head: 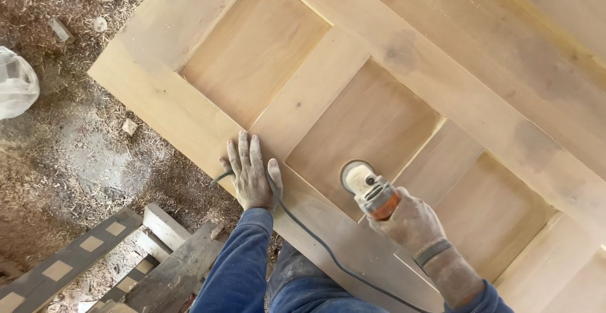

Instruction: The recorder is sanding a wooden door using a handheld power sander.

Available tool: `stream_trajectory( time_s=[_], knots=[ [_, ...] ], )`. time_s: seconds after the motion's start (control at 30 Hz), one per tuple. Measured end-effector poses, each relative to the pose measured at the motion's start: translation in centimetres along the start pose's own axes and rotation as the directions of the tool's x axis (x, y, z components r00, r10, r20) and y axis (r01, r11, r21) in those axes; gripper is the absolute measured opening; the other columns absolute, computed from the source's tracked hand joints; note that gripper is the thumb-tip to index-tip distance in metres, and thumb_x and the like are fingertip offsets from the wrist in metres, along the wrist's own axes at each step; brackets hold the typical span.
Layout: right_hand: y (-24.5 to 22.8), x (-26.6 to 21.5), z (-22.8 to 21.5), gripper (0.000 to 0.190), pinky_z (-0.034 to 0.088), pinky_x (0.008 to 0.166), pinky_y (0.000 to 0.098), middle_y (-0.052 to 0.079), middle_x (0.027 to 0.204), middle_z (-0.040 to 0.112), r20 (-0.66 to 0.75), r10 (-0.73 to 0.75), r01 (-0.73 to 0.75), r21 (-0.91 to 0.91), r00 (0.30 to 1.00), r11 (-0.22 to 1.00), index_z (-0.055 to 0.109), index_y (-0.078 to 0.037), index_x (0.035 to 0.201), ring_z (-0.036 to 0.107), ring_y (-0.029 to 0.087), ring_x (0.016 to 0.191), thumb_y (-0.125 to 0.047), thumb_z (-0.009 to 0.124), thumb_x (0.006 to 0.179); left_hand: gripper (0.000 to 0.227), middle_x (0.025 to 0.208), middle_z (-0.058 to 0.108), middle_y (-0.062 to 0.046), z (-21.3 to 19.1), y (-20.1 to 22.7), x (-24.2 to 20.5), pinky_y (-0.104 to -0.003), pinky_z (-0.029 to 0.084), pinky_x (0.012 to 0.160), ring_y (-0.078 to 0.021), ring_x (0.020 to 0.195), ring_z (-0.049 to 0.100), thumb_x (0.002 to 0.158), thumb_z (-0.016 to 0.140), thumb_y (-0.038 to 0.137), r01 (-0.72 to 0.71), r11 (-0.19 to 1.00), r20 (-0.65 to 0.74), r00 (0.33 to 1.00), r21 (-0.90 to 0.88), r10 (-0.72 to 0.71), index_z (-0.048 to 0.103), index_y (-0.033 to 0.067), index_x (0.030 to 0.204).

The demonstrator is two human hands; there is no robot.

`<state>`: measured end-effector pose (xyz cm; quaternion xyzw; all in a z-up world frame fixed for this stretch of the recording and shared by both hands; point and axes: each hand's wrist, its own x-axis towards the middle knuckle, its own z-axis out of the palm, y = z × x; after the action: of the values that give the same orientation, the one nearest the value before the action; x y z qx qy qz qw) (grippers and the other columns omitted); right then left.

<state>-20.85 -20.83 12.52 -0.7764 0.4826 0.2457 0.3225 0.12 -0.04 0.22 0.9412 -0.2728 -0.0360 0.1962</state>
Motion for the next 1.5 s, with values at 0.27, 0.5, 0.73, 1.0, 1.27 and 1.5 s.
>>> stream_trajectory(
  time_s=[0.27, 0.5, 0.73, 1.0, 1.27, 1.5],
  knots=[
    [-5.8, 0.3, -0.2, 0.047, 0.06, 0.084, 0.0412, 0.015, 0.085, 0.076, 0.109, -0.115, 0.133, -0.173, 0.987, 0.976, 0.064, -0.007, 0.101, 0.076, 0.031, 0.086, -0.045, 0.078, 0.076, 0.066, 0.169, 0.026, -0.015, -0.2, 0.1, 0.0, -0.062, 0.0, 0.127, -0.0425, 0.157, 0.014, 0.098, 0.039, 0.037, -0.004, 1.0, 0.02, 1.0, -0.01, 0.004, 0.037, 0.0059, 0.156],
    [-7.2, 3.3, -2.6, 0.049, 0.059, 0.084, 0.0386, 0.013, 0.087, 0.076, 0.146, -0.22, 0.249, -0.226, 0.964, 0.942, 0.065, -0.01, 0.107, 0.075, 0.028, 0.084, -0.041, 0.08, 0.072, 0.066, 0.169, 0.026, -0.015, 0.1, -0.1, 0.1, -0.06, -0.001, 0.127, -0.0406, 0.158, 0.013, 0.098, 0.04, 0.036, 0.005, 1.0, 0.021, 1.0, -0.001, -0.005, 0.036, 0.0063, 0.156],
    [-2.8, 10.8, -6.8, 0.052, 0.063, 0.073, 0.0414, 0.014, 0.088, 0.077, -0.02, 0.018, -0.017, 0.034, 1.0, 0.999, 0.072, -0.008, 0.109, 0.075, 0.029, 0.078, -0.046, 0.082, 0.075, 0.067, 0.169, 0.025, -0.016, 0.0, 0.0, 0.1, -0.061, 0.0, 0.127, -0.041, 0.157, 0.012, 0.099, 0.037, 0.039, 0.012, 1.0, 0.05, 0.999, 0.025, -0.013, 0.035, 0.005, 0.156],
    [-5.8, 10.1, -7.3, 0.049, 0.062, 0.075, 0.0403, 0.013, 0.09, 0.076, -0.054, 0.046, -0.043, 0.052, 0.997, 0.998, 0.073, -0.01, 0.111, 0.075, 0.029, 0.078, -0.04, 0.084, 0.073, 0.066, 0.168, 0.026, -0.016, 0.3, -0.2, 0.0, -0.062, 0.001, 0.127, -0.0419, 0.157, 0.013, 0.1, 0.037, 0.041, 0.006, 0.999, 0.048, 0.999, 0.04, -0.008, 0.036, 0.0053, 0.156],
    [-9.0, 3.8, -2.3, 0.051, 0.061, 0.079, 0.0378, 0.012, 0.086, 0.073, 0.219, -0.216, 0.274, -0.286, 0.952, 0.918, 0.062, -0.008, 0.106, 0.075, 0.025, 0.079, -0.047, 0.078, 0.078, 0.066, 0.168, 0.027, -0.015, 0.4, -0.2, 0.0, -0.06, 0.001, 0.127, -0.0399, 0.158, 0.014, 0.098, 0.038, 0.039, 0.013, 0.999, 0.034, 0.999, 0.043, -0.014, 0.036, 0.0071, 0.156],
    [-8.8, 5.8, -2.9, 0.048, 0.061, 0.084, 0.0377, 0.012, 0.084, 0.074, 0.224, -0.333, 0.389, -0.287, 0.916, 0.875, 0.064, -0.008, 0.101, 0.076, 0.026, 0.081, -0.042, 0.079, 0.071, 0.066, 0.169, 0.027, -0.014, 0.3, -0.3, -0.1, -0.06, 0.001, 0.128, -0.0398, 0.158, 0.015, 0.098, 0.037, 0.039, 0.017, 0.999, 0.032, 0.999, 0.044, -0.018, 0.037, 0.0085, 0.157]
  ],
)
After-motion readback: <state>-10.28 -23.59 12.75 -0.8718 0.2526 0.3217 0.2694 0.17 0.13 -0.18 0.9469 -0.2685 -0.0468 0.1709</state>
